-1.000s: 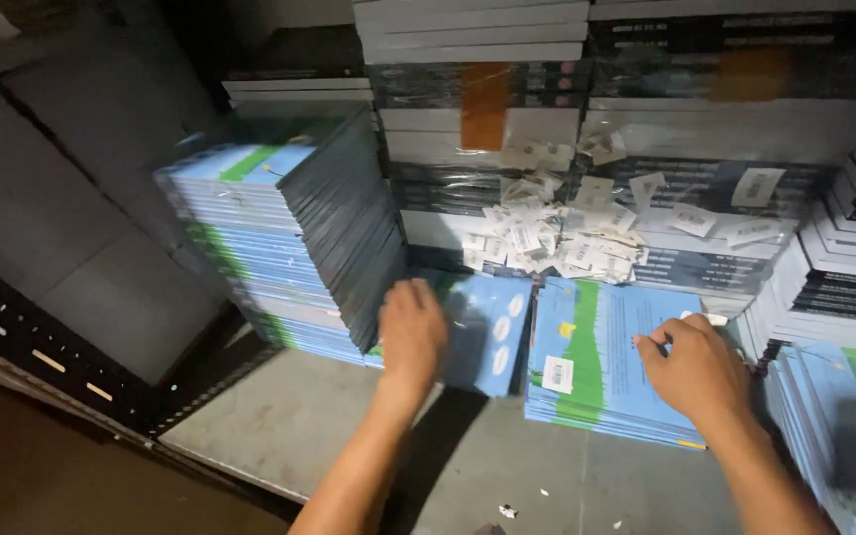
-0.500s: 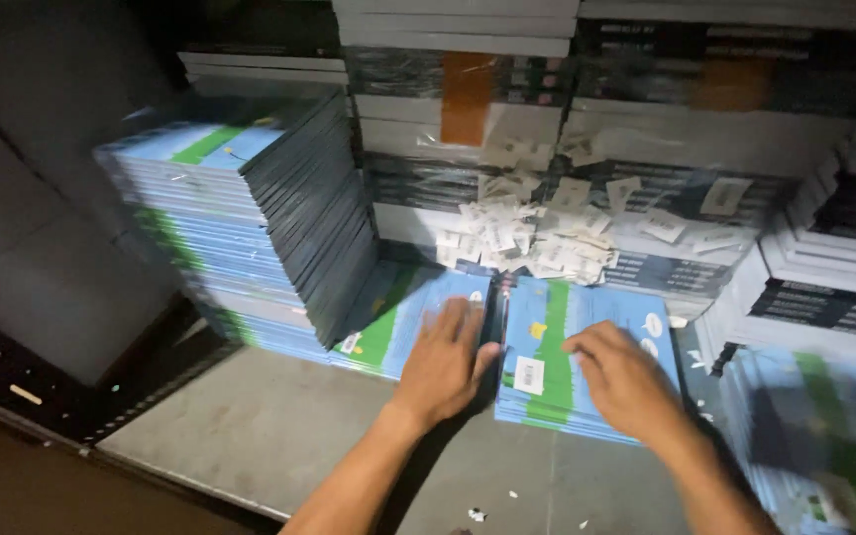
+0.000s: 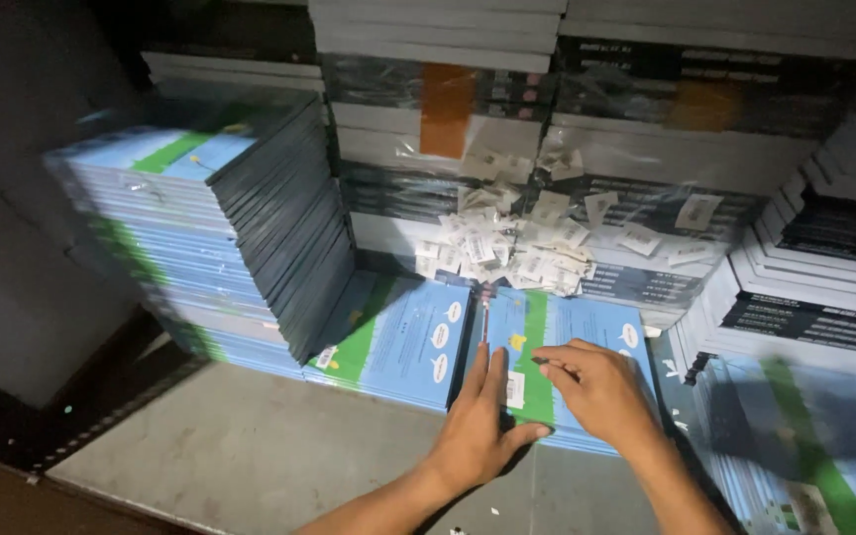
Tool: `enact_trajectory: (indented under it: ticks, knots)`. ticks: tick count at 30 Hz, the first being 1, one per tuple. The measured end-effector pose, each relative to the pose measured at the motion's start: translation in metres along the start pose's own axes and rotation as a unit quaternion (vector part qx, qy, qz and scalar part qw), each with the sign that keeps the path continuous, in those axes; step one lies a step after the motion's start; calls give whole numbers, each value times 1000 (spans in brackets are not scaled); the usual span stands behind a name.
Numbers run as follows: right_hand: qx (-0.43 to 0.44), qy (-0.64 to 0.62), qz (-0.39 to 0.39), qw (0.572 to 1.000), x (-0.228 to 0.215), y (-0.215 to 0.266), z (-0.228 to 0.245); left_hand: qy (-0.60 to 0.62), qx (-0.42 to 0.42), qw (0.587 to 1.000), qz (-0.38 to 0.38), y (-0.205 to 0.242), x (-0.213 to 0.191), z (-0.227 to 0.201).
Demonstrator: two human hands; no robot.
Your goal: Removing price or barcode stickers from the back covers of books by peeling them off with fingernails.
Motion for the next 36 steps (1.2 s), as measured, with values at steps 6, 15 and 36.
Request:
enact_trajectory:
  ticks: [6,15,36]
  knots:
    - [29,38,47,998,3,1,4,103,-78,992,-2,-2,-5,-10]
    - [24,31,45,998,4,-1,7,204,-126,971,-17,2,-26,-10]
    - [-89,38,61,993,6,-2,-3,88,-42,995,15,-2,-5,-12]
Point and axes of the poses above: each hand's wrist, its own y-axis away from the middle knuckle, its own x-axis out of the palm, z = x × y, the point moved 5 cm from there along -y, towards the middle knuckle, and after that the axes turned 7 degrees about z, right-handed, at the moved point
